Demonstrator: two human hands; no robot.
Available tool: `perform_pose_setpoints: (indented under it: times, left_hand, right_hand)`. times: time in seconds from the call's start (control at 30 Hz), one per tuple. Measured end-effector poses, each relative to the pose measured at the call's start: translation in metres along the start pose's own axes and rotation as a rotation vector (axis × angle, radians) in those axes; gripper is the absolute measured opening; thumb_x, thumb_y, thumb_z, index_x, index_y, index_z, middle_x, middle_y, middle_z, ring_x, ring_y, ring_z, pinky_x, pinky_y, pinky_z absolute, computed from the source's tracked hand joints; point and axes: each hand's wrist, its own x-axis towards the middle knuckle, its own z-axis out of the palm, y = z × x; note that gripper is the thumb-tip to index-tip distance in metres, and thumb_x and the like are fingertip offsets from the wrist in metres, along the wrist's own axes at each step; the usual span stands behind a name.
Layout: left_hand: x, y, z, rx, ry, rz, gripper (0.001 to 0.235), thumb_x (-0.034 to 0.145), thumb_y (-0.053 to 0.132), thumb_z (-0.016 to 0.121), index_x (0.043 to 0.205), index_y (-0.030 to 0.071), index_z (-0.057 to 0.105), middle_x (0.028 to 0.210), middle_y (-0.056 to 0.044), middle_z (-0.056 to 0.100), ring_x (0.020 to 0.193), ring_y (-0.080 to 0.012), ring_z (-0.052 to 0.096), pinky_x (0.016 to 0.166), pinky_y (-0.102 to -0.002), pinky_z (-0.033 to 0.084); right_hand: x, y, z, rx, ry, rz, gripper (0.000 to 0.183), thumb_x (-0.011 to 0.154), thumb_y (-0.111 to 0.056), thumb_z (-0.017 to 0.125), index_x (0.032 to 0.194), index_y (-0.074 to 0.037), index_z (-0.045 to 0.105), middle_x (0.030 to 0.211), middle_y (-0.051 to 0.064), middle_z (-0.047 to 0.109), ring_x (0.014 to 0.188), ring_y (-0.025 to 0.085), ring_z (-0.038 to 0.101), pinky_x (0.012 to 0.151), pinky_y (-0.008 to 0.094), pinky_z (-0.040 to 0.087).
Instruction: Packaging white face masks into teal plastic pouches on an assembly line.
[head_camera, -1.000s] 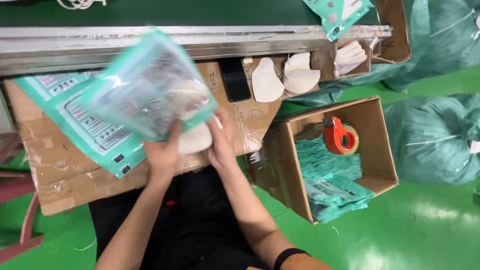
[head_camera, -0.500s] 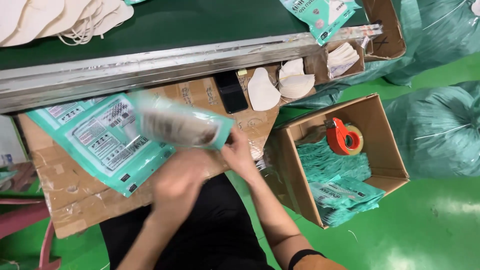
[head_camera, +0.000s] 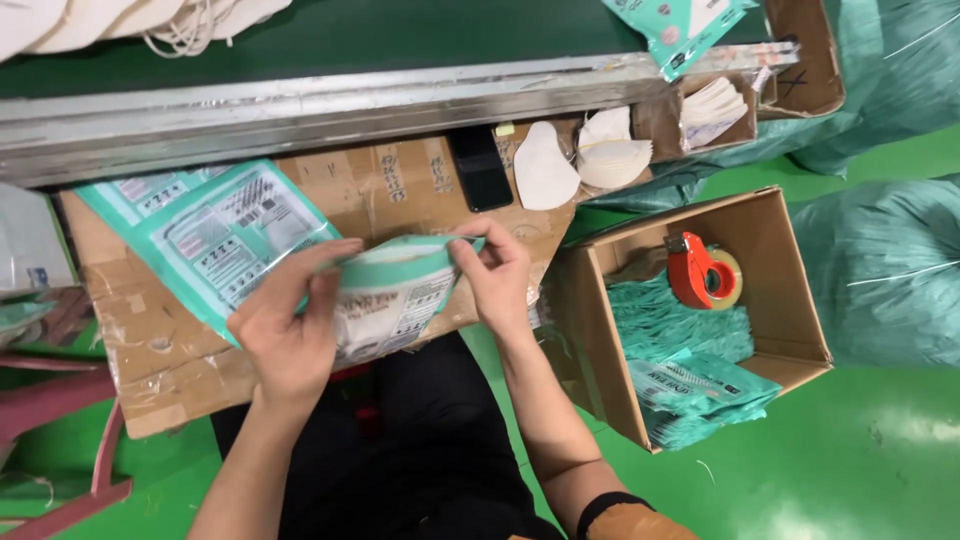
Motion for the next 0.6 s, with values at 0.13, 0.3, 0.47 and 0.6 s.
perform_pose_setpoints:
  times: [0.13,0.3,0.47,0.6]
  left_hand:
    - [-0.001,-0.010,-0.006,0.141,-0.048,0.033,0.012,0.106,-0.004,0.061,0.113,-0.003,0.070,0.109,-0.017,0.074,0.103,-0.0324,0.072,0.091,-0.037,0.055]
    - [-0.014,-0.025,-0.008,0.161,0.033,-0.055,0.006,0.107,-0.002,0.064,0.110,-0.002,0.070,0.096,-0.016,0.069,0.088,-0.0316,0.068,0.081,-0.036,0.053]
    - [-0.012,-0.028,-0.003,0.069,-0.031,-0.170,0.008,0.101,-0.002,0.066,0.108,-0.002,0.071,0.093,-0.012,0.071,0.082,-0.0257,0.072,0.077,-0.034,0.054]
    - [-0.018,-0.032,0.000,0.068,-0.116,-0.068,0.011,0.095,0.000,0.074,0.105,-0.001,0.071,0.101,-0.013,0.074,0.091,-0.0242,0.073,0.078,-0.032,0.056]
  right_hand:
    - [0.002,0.007,-0.006,0.159,0.002,0.053,0.016,0.099,0.004,0.067,0.115,0.002,0.064,0.104,0.002,0.065,0.094,0.008,0.060,0.084,0.023,0.049]
    - [-0.007,0.016,-0.013,0.264,-0.063,0.088,0.012,0.101,-0.001,0.065,0.113,0.000,0.064,0.106,0.003,0.067,0.094,0.009,0.061,0.085,0.023,0.049]
    - [0.000,0.008,-0.013,0.333,-0.001,0.038,0.003,0.104,-0.003,0.064,0.106,-0.001,0.063,0.107,0.003,0.066,0.094,0.008,0.059,0.087,0.023,0.048]
    - [0.001,0.004,-0.014,0.224,0.024,0.059,0.003,0.105,-0.004,0.063,0.105,-0.001,0.062,0.100,0.002,0.064,0.090,0.006,0.057,0.084,0.023,0.047]
